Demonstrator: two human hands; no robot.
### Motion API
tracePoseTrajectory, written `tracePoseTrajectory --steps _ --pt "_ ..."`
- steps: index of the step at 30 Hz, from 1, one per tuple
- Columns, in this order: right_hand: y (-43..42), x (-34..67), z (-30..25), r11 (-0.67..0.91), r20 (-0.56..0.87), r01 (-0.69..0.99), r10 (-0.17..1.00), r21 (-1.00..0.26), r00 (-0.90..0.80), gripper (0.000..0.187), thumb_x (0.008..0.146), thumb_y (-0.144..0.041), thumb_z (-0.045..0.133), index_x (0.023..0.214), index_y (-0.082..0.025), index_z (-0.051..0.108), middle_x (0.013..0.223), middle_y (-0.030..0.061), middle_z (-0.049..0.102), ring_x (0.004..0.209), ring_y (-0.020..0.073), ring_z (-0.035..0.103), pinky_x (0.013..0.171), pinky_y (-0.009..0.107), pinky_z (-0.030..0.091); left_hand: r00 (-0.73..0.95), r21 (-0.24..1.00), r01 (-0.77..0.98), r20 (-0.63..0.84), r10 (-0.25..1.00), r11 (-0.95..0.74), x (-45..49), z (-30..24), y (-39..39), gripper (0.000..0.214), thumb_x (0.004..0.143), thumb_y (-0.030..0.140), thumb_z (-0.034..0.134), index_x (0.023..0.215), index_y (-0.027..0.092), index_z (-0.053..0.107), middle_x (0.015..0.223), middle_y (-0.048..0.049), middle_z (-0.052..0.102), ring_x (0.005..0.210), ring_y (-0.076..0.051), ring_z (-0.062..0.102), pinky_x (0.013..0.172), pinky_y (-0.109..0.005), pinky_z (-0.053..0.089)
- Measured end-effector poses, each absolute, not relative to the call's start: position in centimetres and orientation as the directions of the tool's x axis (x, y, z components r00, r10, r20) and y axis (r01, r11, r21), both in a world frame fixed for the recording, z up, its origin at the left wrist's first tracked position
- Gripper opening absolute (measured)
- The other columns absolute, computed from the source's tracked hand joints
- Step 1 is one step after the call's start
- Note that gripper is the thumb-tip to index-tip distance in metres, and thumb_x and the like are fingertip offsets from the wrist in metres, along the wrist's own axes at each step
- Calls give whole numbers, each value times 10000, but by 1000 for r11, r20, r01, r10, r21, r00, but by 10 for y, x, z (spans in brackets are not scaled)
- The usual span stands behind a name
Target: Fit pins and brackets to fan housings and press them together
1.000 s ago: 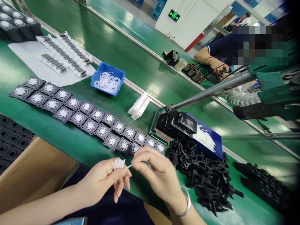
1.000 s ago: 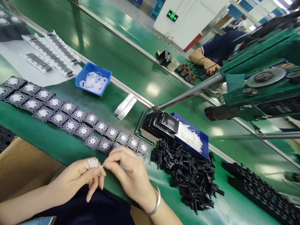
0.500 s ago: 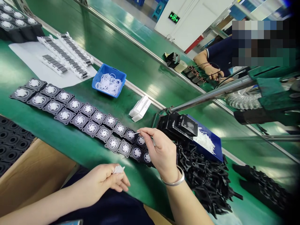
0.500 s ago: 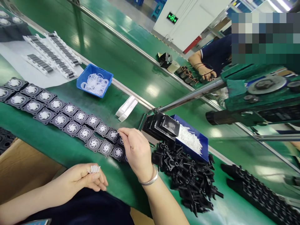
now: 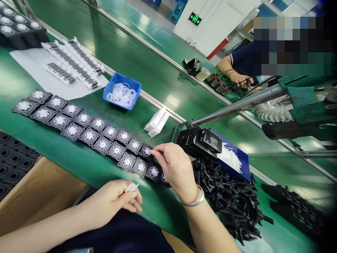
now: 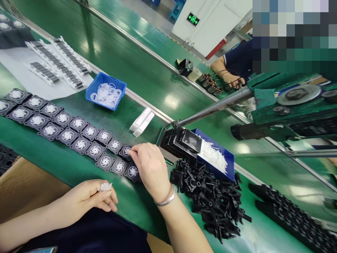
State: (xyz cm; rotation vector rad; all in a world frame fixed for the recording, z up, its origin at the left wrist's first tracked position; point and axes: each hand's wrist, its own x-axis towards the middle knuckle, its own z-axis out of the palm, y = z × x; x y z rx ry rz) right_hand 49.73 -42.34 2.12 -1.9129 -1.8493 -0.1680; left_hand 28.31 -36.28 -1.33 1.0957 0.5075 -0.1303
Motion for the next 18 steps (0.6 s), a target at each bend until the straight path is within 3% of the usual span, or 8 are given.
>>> tracePoseTrajectory --steps 3,5,7,10,13,18 --pt "-429 498 34 -52 527 975 835 -215 160 185 922 -334 650 991 -176 581 870 75 648 820 198 603 753 341 481 885 824 351 -447 131 444 283 -10 -363 466 967 561 460 911 127 621 880 -65 661 800 -212 735 740 -320 610" --pt "-435 494 43 -58 557 953 800 -297 223 167 913 -300 663 1012 -188 587 894 73 635 859 197 602 781 335 492 893 833 335 -430 133 441 284 -9 -364 455 973 558 447 920 133 603 888 -58 652 740 -195 733 688 -303 606" --pt "-440 486 47 13 425 895 883 -446 199 177 916 -301 659 1046 -194 604 911 60 629 826 171 597 759 308 510 904 849 299 -398 154 436 285 -8 -364 438 982 545 436 923 139 588 893 -53 641 727 -185 729 684 -302 607" --pt "-446 470 43 88 147 712 989 -697 22 273 925 -369 637 1134 -194 616 952 55 639 771 135 602 701 263 528 924 890 244 -334 186 384 287 -8 -363 422 1004 514 404 909 143 580 862 -44 623 742 -176 720 714 -308 614" --pt "-448 457 32 63 107 612 994 -788 36 132 951 -308 603 963 -188 656 846 32 643 765 127 609 680 245 508 936 928 202 -277 216 313 288 -9 -362 427 1019 489 375 917 138 595 867 -46 610 757 -167 713 726 -300 618" --pt "-452 453 26 67 168 609 980 -790 110 243 910 -339 657 735 -177 608 692 0 595 646 110 564 586 233 451 942 934 129 -220 253 332 285 -11 -365 437 1018 500 373 948 132 599 882 -50 599 739 -160 711 709 -297 623"
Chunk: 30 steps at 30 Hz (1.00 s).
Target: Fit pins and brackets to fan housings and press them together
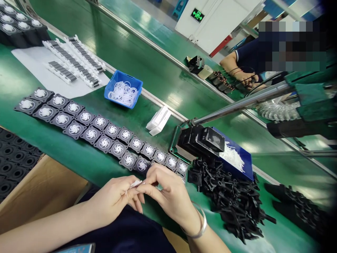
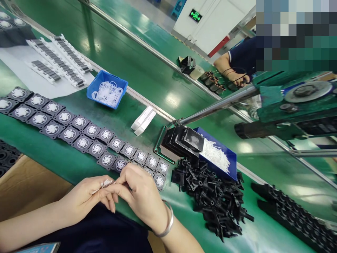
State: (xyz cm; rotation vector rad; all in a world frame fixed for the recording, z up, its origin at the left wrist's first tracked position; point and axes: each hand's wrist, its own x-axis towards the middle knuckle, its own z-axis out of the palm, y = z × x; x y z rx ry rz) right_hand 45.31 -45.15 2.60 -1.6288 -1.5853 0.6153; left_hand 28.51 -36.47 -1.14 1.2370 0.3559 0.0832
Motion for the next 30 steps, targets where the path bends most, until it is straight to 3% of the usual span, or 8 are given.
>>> tracePoseTrajectory --steps 4,7,12,19,23,26,28,30 --pt "-454 460 34 109 264 583 946 -805 187 224 883 -312 696 719 -187 609 678 -4 602 637 116 590 569 238 469 926 906 130 -256 276 404 285 -12 -369 449 1002 529 403 924 131 594 879 -52 601 732 -170 716 706 -311 621" --pt "-452 467 36 91 341 611 889 -786 306 96 896 -196 678 812 -206 633 755 2 675 715 135 653 631 260 524 893 855 177 -348 286 487 285 -15 -369 461 971 580 444 997 137 569 858 -50 632 701 -177 716 683 -324 612" --pt "-447 469 30 78 358 768 911 -635 204 99 910 -119 632 936 -210 663 828 6 724 741 130 669 701 272 539 859 768 294 -473 196 569 281 -19 -369 508 907 666 494 902 158 496 826 -30 634 674 -181 713 665 -336 599" --pt "-442 465 19 101 378 794 910 -599 169 97 925 -106 606 945 -192 646 837 23 718 740 132 640 690 279 521 845 696 346 -523 114 629 277 -16 -368 565 839 708 563 897 145 549 864 -44 647 804 -203 720 785 -359 592" --pt "-441 468 17 98 351 873 932 -477 87 60 917 -204 651 884 -180 608 799 40 686 749 164 615 708 318 501 847 704 359 -522 104 612 277 -15 -365 566 845 699 561 873 133 569 850 -62 664 826 -218 725 795 -363 592" --pt "-444 472 27 55 463 932 878 -357 125 254 881 -391 687 924 -162 587 853 88 652 817 208 605 740 358 490 861 743 311 -485 157 593 278 -14 -365 526 873 660 559 895 134 569 867 -58 662 772 -204 727 739 -346 599" --pt "-447 472 37 21 541 933 819 -359 190 258 902 -405 658 945 -162 581 868 91 626 830 204 591 744 349 485 871 776 273 -450 196 568 278 -13 -366 494 900 626 547 913 133 577 864 -55 660 738 -194 724 711 -337 603" --pt "-449 469 44 55 490 899 852 -435 185 202 925 -370 637 957 -175 593 872 73 620 829 184 591 740 319 492 882 812 239 -411 231 532 278 -12 -367 469 929 595 524 905 131 586 857 -57 656 729 -191 723 701 -333 609"
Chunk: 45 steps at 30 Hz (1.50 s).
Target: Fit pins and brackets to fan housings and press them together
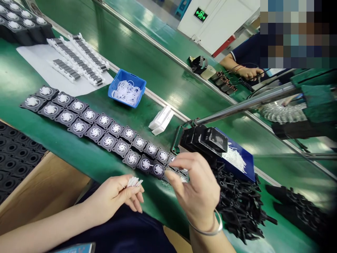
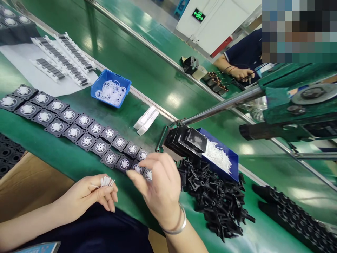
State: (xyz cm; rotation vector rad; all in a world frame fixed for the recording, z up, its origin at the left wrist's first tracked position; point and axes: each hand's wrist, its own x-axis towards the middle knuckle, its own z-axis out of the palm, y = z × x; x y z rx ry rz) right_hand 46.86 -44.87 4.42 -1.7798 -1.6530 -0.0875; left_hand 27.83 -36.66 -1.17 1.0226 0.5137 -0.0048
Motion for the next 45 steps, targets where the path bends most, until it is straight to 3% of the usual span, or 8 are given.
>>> tracePoseTrajectory --steps 4,12,17,22,36,40,42,45 --pt "-446 453 43 140 240 769 971 -624 18 246 896 -383 674 1014 -172 628 920 69 655 892 178 624 765 290 523 916 893 139 -281 287 429 278 -12 -367 438 984 540 452 920 130 593 806 -56 652 733 -187 723 706 -324 623" --pt "-445 443 35 162 240 690 971 -706 18 253 891 -327 685 716 -174 587 666 4 588 629 117 554 575 251 448 933 935 35 -157 323 353 273 -11 -369 439 1014 504 393 951 128 611 866 -58 613 747 -169 721 712 -299 628" --pt "-444 464 46 87 345 584 873 -807 346 90 880 -170 699 819 -215 651 778 -5 678 764 133 655 682 253 519 897 851 95 -298 326 516 273 -17 -370 413 990 529 450 986 138 584 861 -52 642 698 -164 717 672 -300 612" --pt "-419 480 44 -83 333 712 842 -697 424 42 909 -210 670 905 -229 706 842 -13 747 741 130 693 699 256 530 861 757 193 -436 263 624 272 -30 -371 498 905 650 518 977 157 517 784 -18 637 613 -164 697 609 -308 594" --pt "-381 475 11 44 340 894 932 -446 124 142 948 -278 614 838 -190 629 778 18 691 739 152 640 708 284 494 886 824 171 -369 282 540 261 -30 -365 412 980 557 450 1100 168 517 814 -16 620 648 -165 694 633 -310 579" --pt "-386 481 32 5 525 951 834 -308 166 277 884 -433 682 917 -172 598 872 77 643 798 194 603 737 336 488 878 861 149 -341 336 486 259 -26 -362 384 1002 528 420 1073 166 524 831 -20 623 660 -149 686 655 -300 578" --pt "-394 480 45 -19 600 941 766 -338 231 248 887 -404 688 932 -182 587 882 66 618 812 183 586 740 325 481 876 873 129 -322 359 470 258 -23 -360 375 1008 510 417 1055 161 546 852 -30 631 673 -144 684 663 -292 580" --pt "-409 467 53 77 387 847 909 -525 157 201 899 -368 680 970 -197 604 870 35 612 784 148 574 718 283 489 875 896 88 -278 396 435 257 -20 -357 365 1016 483 415 1027 154 572 876 -38 629 694 -144 686 666 -285 588"
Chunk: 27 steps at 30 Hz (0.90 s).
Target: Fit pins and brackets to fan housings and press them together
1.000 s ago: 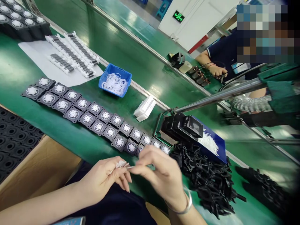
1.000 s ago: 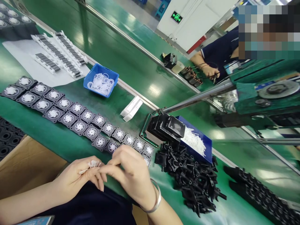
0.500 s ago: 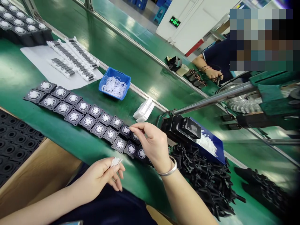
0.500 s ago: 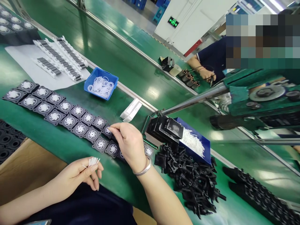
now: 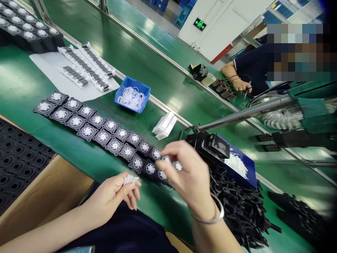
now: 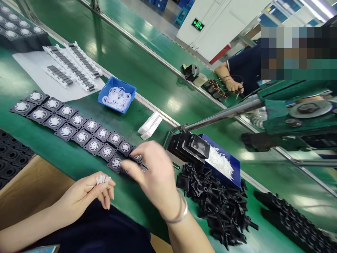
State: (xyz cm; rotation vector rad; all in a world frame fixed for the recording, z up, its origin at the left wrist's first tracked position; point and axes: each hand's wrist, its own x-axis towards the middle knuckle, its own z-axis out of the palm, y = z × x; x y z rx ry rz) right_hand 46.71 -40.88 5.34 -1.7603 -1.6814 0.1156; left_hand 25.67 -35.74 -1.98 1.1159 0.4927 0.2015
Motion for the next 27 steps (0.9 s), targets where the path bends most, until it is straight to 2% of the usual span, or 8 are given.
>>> tracePoseTrajectory --steps 3,5,7,10,13,16,21,27 --pt "-418 449 46 128 148 689 989 -713 -30 167 911 -338 666 982 -192 627 862 27 632 756 124 586 686 248 497 886 929 60 -218 410 365 259 -16 -356 383 1023 469 397 951 145 589 869 -45 625 709 -148 689 683 -287 596" --pt "-419 441 40 134 145 626 989 -768 -34 106 929 -269 643 867 -184 629 795 16 632 734 115 593 664 236 485 888 946 47 -187 421 320 260 -14 -355 381 1029 450 391 916 145 590 861 -43 624 714 -146 689 692 -281 593" --pt "-419 440 39 147 166 569 986 -809 -17 139 925 -221 645 793 -184 621 747 5 630 715 112 599 645 229 481 885 952 44 -179 431 304 261 -13 -355 367 1032 430 392 903 149 590 844 -36 623 703 -141 687 691 -274 589" --pt "-419 448 44 129 215 497 969 -858 121 87 924 -177 634 840 -201 633 806 9 674 767 124 646 696 244 524 867 936 56 -219 448 349 259 -15 -356 346 1028 439 401 988 152 591 843 -35 634 676 -141 684 672 -276 588" --pt "-419 456 45 57 260 577 925 -815 277 85 937 -158 606 952 -225 656 922 22 728 872 145 689 789 280 552 833 915 95 -289 471 393 256 -21 -357 373 1017 476 408 1044 149 585 871 -49 648 677 -152 686 649 -284 594" --pt "-416 455 37 70 280 701 941 -709 190 119 939 -151 604 997 -228 674 914 14 744 833 135 691 778 273 548 809 919 159 -330 486 360 254 -26 -357 399 1018 479 399 1017 142 613 907 -68 659 699 -157 690 684 -298 604" --pt "-412 447 25 144 347 753 930 -642 118 137 937 -114 590 1001 -206 668 894 23 737 809 132 661 772 279 535 785 933 133 -306 539 335 257 -32 -356 380 1018 456 402 1111 154 615 1187 -120 612 797 -174 699 682 -315 628" --pt "-413 449 25 183 364 768 929 -614 69 143 940 -114 581 1026 -199 657 881 30 729 799 140 636 769 293 521 798 941 128 -286 530 314 259 -36 -356 375 1026 433 392 1132 152 615 1176 -116 608 824 -176 696 686 -311 635"
